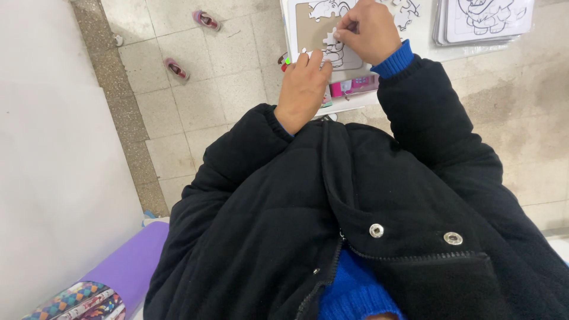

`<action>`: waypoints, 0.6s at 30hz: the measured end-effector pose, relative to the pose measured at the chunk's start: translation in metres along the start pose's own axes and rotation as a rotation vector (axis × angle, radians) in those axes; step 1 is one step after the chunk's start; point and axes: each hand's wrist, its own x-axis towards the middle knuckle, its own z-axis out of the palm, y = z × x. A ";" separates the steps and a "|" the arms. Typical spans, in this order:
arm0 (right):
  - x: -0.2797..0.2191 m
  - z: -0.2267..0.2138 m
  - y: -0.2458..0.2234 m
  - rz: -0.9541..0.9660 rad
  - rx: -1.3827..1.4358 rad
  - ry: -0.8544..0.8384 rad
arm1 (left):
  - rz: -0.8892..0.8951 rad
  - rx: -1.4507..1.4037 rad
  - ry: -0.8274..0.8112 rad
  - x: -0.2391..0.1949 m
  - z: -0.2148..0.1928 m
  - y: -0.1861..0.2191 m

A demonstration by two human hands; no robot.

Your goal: Assembling a cardboard elephant puzzle on a table.

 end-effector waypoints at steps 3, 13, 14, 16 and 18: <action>-0.001 -0.002 -0.004 -0.010 -0.001 -0.015 | 0.001 0.015 -0.018 0.000 0.000 0.000; -0.008 -0.010 -0.014 -0.028 0.043 0.012 | -0.001 0.014 -0.046 0.004 -0.002 0.001; -0.009 -0.016 -0.013 -0.025 0.042 0.018 | 0.005 0.013 -0.046 0.005 -0.003 0.001; -0.014 -0.027 -0.012 -0.045 0.128 -0.050 | -0.007 -0.008 -0.064 0.005 -0.005 0.002; -0.032 -0.039 0.018 0.036 0.184 -0.036 | 0.006 -0.008 -0.073 0.005 -0.010 0.003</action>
